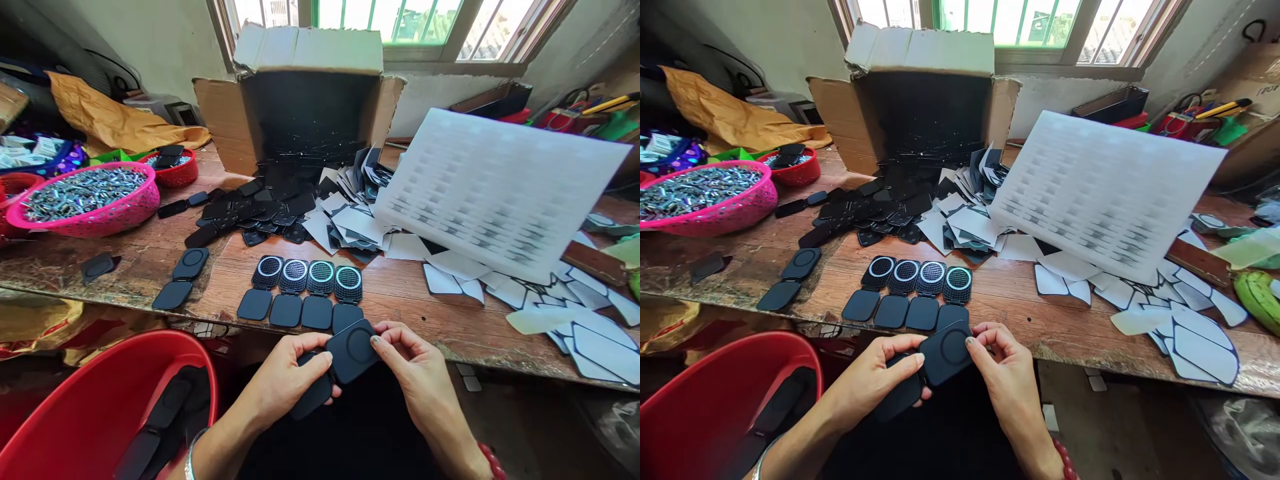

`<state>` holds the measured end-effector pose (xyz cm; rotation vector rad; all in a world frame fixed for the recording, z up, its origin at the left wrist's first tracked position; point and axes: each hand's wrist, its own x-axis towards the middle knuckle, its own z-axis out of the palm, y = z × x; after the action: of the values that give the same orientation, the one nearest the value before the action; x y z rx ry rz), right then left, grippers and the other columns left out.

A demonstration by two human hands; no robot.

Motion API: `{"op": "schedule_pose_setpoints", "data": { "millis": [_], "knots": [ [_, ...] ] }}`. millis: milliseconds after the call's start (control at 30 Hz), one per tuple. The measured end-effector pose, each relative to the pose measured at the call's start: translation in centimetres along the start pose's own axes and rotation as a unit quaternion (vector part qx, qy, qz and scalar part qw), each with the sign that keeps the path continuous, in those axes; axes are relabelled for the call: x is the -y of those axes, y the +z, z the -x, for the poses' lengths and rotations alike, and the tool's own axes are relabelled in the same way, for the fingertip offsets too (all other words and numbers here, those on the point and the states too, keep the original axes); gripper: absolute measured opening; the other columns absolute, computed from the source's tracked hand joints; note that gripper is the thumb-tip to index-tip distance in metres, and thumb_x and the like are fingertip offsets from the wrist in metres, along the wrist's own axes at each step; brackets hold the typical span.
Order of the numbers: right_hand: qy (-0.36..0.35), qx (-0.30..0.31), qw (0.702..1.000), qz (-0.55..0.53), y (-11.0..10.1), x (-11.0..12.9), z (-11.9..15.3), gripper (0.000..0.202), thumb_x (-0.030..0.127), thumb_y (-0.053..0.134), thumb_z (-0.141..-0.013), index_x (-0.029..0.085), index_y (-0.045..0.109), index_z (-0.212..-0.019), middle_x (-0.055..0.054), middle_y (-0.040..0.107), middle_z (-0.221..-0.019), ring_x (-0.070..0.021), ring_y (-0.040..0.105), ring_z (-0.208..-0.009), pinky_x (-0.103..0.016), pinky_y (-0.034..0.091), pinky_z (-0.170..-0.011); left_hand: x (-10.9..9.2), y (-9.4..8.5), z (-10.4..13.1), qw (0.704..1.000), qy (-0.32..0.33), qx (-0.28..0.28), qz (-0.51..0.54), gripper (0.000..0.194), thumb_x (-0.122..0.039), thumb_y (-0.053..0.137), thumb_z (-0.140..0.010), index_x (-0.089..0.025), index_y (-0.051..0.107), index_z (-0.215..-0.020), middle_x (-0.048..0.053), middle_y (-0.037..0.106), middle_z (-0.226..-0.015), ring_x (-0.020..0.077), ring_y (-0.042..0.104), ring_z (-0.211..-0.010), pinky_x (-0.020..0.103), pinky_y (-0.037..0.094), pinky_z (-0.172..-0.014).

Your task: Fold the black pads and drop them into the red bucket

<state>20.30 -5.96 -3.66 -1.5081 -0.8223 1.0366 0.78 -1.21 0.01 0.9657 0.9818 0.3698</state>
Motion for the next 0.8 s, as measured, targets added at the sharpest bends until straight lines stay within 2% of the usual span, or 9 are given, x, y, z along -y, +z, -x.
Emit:
{"op": "schedule_pose_setpoints", "data": {
  "millis": [233,367,433,500,600,667,733,800],
  "knots": [
    [-0.065,-0.006,0.994,0.088,0.0,1.0,0.4,0.033,0.047,0.072,-0.076,0.021,0.058,-0.061,-0.007,0.06,-0.086,-0.0218,0.057,-0.085,-0.029,0.046,-0.069,-0.1,-0.1,0.0,1.0,-0.005,0.024,-0.013,0.043,-0.041,0.066,-0.082,-0.014,0.068,-0.116,0.006,0.071,-0.078,0.0151,0.069,-0.065,0.021,0.054,-0.059],
    [-0.123,0.007,0.96,0.252,-0.7,1.1,0.5,0.031,0.046,0.064,-0.083,0.023,0.055,-0.064,-0.002,0.055,-0.067,-0.0163,0.049,-0.059,-0.029,0.039,-0.057,0.4,-0.1,-0.1,0.999,0.012,0.021,-0.023,0.041,-0.04,0.065,-0.082,-0.015,0.07,-0.114,0.004,0.069,-0.078,0.0138,0.068,-0.064,0.02,0.051,-0.058],
    [-0.113,-0.021,0.946,0.302,-1.2,0.9,0.4,0.03,0.049,0.068,-0.078,0.024,0.054,-0.069,0.0,0.055,-0.062,-0.0155,0.047,-0.053,-0.03,0.037,-0.054,0.7,0.1,0.0,1.0,0.017,0.013,-0.019,0.04,-0.041,0.064,-0.082,-0.015,0.07,-0.113,0.004,0.068,-0.08,0.0143,0.067,-0.065,0.021,0.051,-0.058],
    [-0.077,-0.037,0.961,0.263,-1.3,0.7,0.3,0.037,0.054,0.075,-0.069,0.025,0.056,-0.081,0.0,0.059,-0.065,-0.0165,0.052,-0.053,-0.029,0.041,-0.053,0.8,0.2,0.2,1.0,0.02,0.011,-0.003,0.04,-0.042,0.062,-0.083,-0.015,0.07,-0.112,0.004,0.068,-0.079,0.0154,0.066,-0.065,0.022,0.05,-0.059],
    [-0.005,0.051,0.987,0.155,-0.5,0.6,0.4,0.049,0.061,0.075,-0.067,0.024,0.059,-0.094,0.0,0.062,-0.067,-0.015,0.053,-0.048,-0.026,0.042,-0.045,0.9,0.4,0.4,0.997,0.08,0.002,-0.025,0.034,-0.04,0.065,-0.081,-0.014,0.072,-0.101,0.003,0.067,-0.079,0.0152,0.062,-0.071,0.022,0.047,-0.065],
    [0.026,0.093,0.988,0.122,0.5,0.7,0.5,0.047,0.066,0.069,-0.071,0.023,0.061,-0.088,0.003,0.057,-0.056,-0.0121,0.046,-0.04,-0.024,0.037,-0.037,1.0,0.3,0.6,0.99,0.121,-0.014,-0.065,0.03,-0.041,0.067,-0.08,-0.013,0.074,-0.089,0.002,0.065,-0.077,0.0148,0.058,-0.072,0.022,0.044,-0.066],
    [0.055,0.093,0.989,0.105,1.6,0.9,0.3,0.052,0.073,0.062,-0.073,0.022,0.06,-0.078,0.004,0.048,-0.045,-0.0109,0.041,-0.034,-0.023,0.032,-0.033,1.0,-0.1,0.8,0.986,0.134,-0.029,-0.096,0.031,-0.042,0.065,-0.081,-0.013,0.074,-0.084,0.002,0.065,-0.075,0.0153,0.056,-0.072,0.022,0.042,-0.066],
    [0.084,0.095,0.989,0.072,2.5,1.0,-0.4,0.057,0.078,0.057,-0.073,0.021,0.059,-0.072,0.003,0.048,-0.041,-0.0111,0.041,-0.031,-0.023,0.031,-0.032,0.8,-1.4,1.1,0.979,0.146,-0.06,-0.128,0.032,-0.042,0.063,-0.083,-0.013,0.073,-0.079,0.001,0.065,-0.073,0.0161,0.056,-0.072,0.023,0.043,-0.067]
  ]
}}
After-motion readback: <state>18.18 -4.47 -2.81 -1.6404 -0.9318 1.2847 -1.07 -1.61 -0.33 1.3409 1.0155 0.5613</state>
